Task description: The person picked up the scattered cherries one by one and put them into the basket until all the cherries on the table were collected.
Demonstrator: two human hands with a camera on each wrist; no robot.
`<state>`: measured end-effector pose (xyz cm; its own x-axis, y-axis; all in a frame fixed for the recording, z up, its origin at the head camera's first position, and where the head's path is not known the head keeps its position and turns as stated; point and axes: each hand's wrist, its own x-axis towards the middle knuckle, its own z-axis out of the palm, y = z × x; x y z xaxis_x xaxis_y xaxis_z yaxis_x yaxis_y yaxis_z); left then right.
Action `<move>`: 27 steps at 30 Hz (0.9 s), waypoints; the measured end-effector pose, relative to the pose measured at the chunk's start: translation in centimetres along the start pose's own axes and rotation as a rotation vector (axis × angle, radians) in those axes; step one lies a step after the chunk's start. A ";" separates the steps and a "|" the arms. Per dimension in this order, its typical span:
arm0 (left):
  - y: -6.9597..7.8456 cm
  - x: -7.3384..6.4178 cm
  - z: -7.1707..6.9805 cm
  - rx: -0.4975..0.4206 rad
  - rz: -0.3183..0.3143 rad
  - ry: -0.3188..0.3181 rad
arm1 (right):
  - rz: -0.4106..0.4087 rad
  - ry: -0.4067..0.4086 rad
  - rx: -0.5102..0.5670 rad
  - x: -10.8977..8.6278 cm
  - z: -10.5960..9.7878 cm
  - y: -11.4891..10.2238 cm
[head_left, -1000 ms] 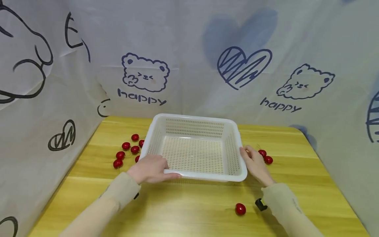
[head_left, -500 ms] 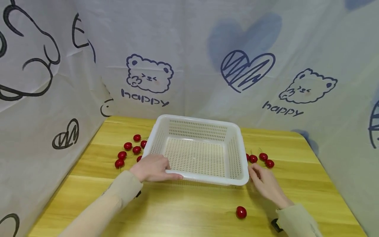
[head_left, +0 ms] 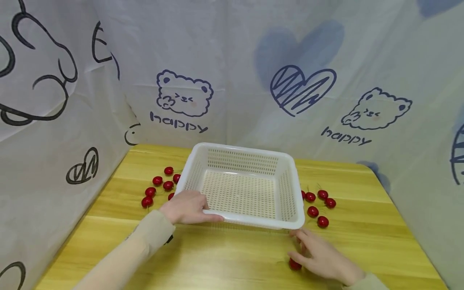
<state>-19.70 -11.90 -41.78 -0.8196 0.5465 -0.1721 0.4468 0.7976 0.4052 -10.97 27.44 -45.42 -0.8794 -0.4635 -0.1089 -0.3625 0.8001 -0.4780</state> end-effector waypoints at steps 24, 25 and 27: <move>0.0 -0.2 0.3 0.027 -0.013 0.006 | -0.021 -0.197 0.016 -0.4 2.0 -1.1; 0.0 -0.2 0.3 0.028 -0.013 0.007 | -0.029 -0.187 0.015 -0.3 2.0 -1.1; 0.1 -0.1 0.3 0.028 -0.011 0.008 | -0.036 -0.175 0.015 -0.3 2.0 -1.1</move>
<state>-19.47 -11.87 -41.97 -0.8273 0.5356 -0.1694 0.4474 0.8106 0.3779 -9.75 25.95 -46.61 -0.7983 -0.5520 -0.2407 -0.3869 0.7764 -0.4975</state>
